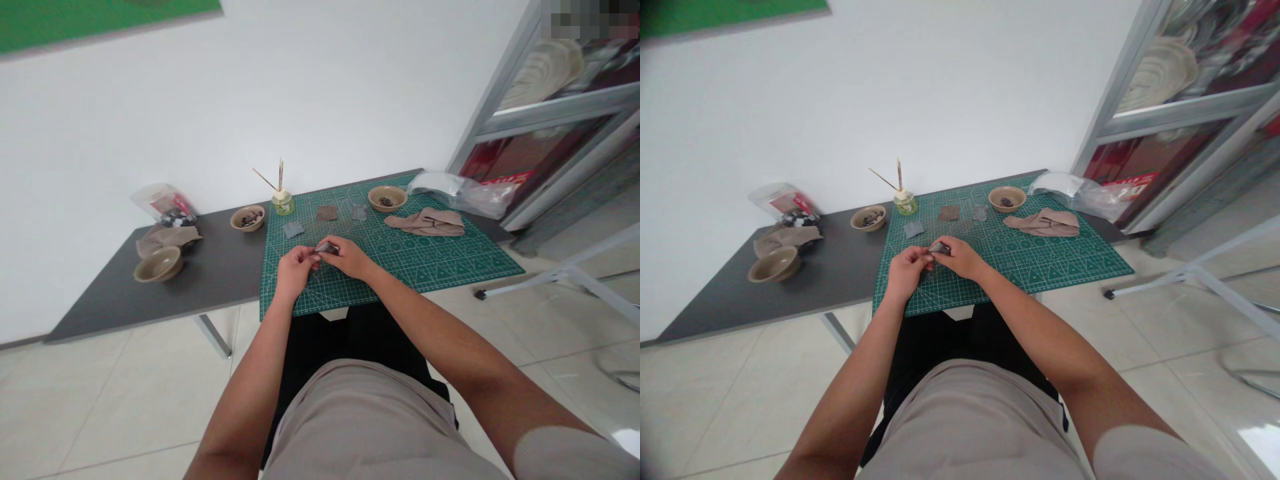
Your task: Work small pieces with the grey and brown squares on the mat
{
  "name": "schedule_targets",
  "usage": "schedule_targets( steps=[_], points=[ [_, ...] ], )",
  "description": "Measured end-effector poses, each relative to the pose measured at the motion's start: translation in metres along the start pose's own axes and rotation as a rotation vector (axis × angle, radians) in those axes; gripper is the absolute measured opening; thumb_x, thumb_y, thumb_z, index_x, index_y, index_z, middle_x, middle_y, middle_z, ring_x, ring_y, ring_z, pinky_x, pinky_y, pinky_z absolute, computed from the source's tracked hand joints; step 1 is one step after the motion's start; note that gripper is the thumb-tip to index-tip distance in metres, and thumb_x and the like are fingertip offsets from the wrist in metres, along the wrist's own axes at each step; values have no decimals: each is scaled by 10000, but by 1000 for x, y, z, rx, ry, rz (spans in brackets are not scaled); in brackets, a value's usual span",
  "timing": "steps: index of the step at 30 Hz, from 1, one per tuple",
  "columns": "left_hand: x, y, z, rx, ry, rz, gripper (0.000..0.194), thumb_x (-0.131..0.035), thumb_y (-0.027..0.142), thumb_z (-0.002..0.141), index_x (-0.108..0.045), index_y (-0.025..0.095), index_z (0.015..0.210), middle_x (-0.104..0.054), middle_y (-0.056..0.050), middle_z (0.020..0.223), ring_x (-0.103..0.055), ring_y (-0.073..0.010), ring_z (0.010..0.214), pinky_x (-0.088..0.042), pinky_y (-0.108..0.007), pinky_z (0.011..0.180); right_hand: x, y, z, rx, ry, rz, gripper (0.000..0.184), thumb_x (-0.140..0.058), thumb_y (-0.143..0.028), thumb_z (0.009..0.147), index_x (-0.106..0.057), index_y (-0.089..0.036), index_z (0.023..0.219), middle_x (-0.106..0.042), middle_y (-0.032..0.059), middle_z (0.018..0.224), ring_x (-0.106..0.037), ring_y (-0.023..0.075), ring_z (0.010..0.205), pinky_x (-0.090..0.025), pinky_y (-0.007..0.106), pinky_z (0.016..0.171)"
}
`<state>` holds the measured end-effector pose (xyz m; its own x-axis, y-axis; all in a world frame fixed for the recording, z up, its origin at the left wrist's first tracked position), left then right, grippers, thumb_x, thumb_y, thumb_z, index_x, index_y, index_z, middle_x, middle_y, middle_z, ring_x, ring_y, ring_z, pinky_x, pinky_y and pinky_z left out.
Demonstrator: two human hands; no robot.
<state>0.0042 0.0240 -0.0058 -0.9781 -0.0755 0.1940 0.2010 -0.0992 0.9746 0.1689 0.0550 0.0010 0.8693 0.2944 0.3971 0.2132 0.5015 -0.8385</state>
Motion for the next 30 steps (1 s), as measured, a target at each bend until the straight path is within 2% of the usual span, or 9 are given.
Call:
schedule_targets(
  steps=[14, 18, 23, 30],
  points=[
    [-1, 1, -2, 5, -4, 7, 163, -701, 275, 712, -690, 177, 841, -661, 19, 628, -625, -142, 588, -496, -270, 618, 1, 1, -1, -27, -9, 12, 131, -619, -304, 823, -642, -190, 884, -630, -18, 777, -544, 134, 707, -398, 259, 678],
    [-1, 3, -2, 7, 8, -13, 138, -706, 267, 700, -680, 178, 802, -665, 19, 638, -623, -138, 585, -498, -268, 616, 0, 1, -1, -9, -3, 8, 147, -619, -301, 826, -647, -193, 922, -653, -6, 844, -559, 141, 756, -406, 262, 707],
    [-1, 1, -1, 4, 5, -4, 166, -710, 270, 702, -700, 176, 839, -667, 20, 636, -624, -136, 579, -492, -262, 607, 0, 2, -1, -31, -15, 13, 137, -627, -310, 825, -641, -190, 889, -630, -20, 780, -544, 132, 710, -403, 256, 685],
    [-1, -1, 0, 2, 4, -16, 152, -708, 274, 703, -698, 179, 822, -668, 17, 636, -623, -138, 581, -497, -265, 613, 0, 2, 0, -28, -13, 0, 145, -626, -315, 823, -650, -198, 905, -654, -11, 818, -557, 142, 742, -405, 265, 702]
  ],
)
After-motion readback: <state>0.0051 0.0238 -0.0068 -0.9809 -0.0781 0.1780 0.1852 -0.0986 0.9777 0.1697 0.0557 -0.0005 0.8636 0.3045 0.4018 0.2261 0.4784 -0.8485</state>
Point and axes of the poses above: each hand's wrist, its own z-axis towards the middle knuckle, its own x-axis out of the back of the hand, y = z × x, the point moved 2 cm from there along z, towards the middle knuckle
